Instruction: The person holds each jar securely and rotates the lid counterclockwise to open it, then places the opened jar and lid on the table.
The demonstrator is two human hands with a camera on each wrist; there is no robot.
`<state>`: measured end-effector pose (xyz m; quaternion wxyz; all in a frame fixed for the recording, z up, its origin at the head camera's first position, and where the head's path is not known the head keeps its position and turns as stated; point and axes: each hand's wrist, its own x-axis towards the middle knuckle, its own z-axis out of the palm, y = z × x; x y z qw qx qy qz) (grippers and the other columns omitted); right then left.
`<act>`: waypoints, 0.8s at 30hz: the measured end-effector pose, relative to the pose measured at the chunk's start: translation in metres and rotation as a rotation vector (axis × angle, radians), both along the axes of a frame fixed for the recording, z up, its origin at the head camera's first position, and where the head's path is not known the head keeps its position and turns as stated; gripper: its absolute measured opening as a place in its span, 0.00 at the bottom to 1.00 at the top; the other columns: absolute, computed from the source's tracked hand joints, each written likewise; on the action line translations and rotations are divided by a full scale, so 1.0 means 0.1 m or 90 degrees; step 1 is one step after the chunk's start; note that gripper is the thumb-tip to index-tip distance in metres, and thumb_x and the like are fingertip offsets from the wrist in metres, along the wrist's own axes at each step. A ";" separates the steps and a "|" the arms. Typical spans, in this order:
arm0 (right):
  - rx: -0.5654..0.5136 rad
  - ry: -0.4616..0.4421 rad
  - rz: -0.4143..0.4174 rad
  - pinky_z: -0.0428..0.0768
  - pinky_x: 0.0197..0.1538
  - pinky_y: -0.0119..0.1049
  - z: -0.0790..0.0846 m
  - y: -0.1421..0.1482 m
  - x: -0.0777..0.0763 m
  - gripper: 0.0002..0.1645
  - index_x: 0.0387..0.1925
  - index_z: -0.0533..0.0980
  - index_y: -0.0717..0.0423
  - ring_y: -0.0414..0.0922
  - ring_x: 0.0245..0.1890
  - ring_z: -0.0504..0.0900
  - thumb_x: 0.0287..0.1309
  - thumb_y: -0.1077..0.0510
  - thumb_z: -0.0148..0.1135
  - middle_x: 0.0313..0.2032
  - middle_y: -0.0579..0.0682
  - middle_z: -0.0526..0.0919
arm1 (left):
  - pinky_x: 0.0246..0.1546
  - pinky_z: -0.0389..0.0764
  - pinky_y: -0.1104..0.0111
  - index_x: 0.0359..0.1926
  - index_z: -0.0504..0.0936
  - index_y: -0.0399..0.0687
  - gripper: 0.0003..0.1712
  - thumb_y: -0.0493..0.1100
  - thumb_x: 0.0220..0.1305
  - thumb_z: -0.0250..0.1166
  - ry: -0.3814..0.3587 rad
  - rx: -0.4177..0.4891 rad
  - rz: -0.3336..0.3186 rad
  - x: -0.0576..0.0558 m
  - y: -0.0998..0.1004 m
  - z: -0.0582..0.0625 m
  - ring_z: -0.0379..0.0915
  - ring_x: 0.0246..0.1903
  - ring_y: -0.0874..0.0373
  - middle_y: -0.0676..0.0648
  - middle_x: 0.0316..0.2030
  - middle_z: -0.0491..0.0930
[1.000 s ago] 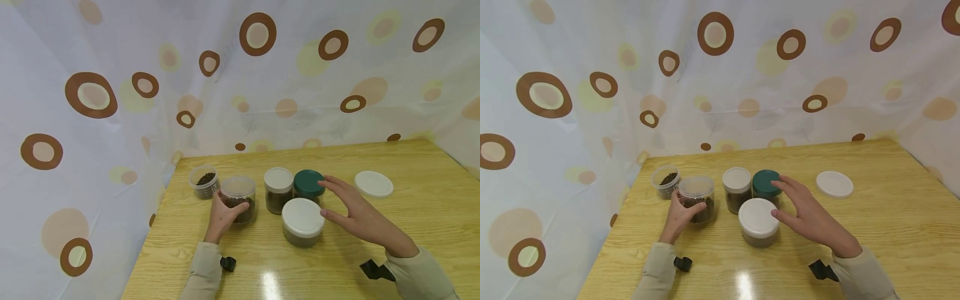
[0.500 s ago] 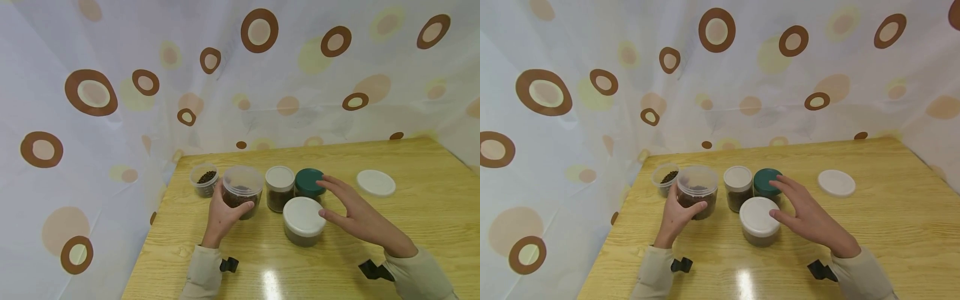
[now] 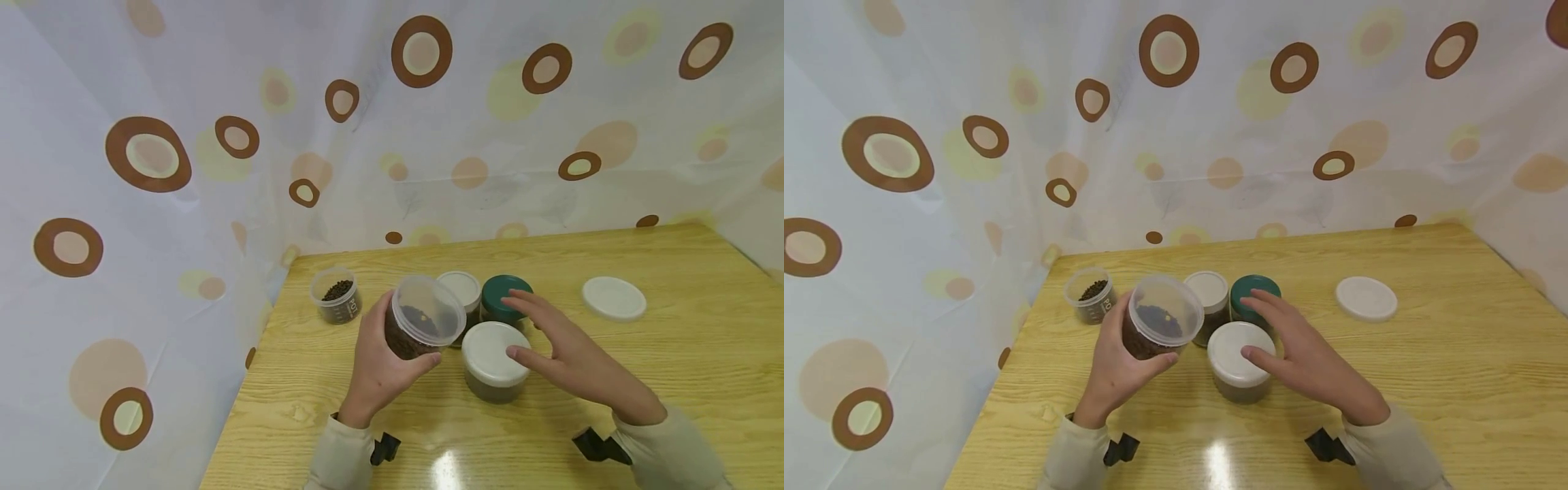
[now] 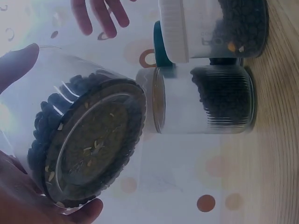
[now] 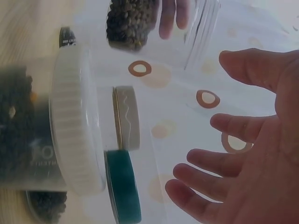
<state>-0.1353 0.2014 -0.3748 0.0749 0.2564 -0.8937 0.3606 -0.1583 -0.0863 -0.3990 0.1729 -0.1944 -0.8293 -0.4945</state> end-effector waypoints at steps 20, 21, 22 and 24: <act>-0.054 0.052 0.031 0.81 0.50 0.46 -0.02 -0.35 0.05 0.39 0.73 0.61 0.52 0.51 0.63 0.72 0.63 0.57 0.65 0.70 0.57 0.67 | 0.63 0.71 0.51 0.71 0.63 0.52 0.58 0.57 0.39 0.82 0.075 -0.140 0.004 0.15 0.25 0.01 0.68 0.63 0.53 0.50 0.61 0.74; -0.053 0.050 0.029 0.81 0.50 0.45 -0.02 -0.37 0.05 0.39 0.72 0.61 0.53 0.51 0.63 0.72 0.63 0.57 0.65 0.70 0.57 0.67 | 0.63 0.71 0.51 0.71 0.63 0.50 0.58 0.58 0.40 0.81 0.088 -0.155 0.009 0.15 0.26 0.00 0.68 0.63 0.52 0.49 0.61 0.74; -0.052 0.049 0.027 0.81 0.50 0.44 -0.03 -0.38 0.05 0.39 0.72 0.61 0.53 0.51 0.62 0.72 0.63 0.56 0.65 0.70 0.57 0.67 | 0.62 0.72 0.51 0.71 0.63 0.49 0.59 0.58 0.40 0.81 0.096 -0.166 0.014 0.16 0.27 0.00 0.68 0.63 0.52 0.48 0.61 0.74; -0.048 0.044 0.021 0.81 0.49 0.42 -0.02 -0.40 0.06 0.41 0.72 0.61 0.54 0.52 0.61 0.73 0.62 0.54 0.67 0.69 0.58 0.67 | 0.63 0.71 0.52 0.71 0.63 0.48 0.59 0.60 0.41 0.80 0.106 -0.187 0.024 0.17 0.28 0.01 0.68 0.64 0.52 0.48 0.62 0.74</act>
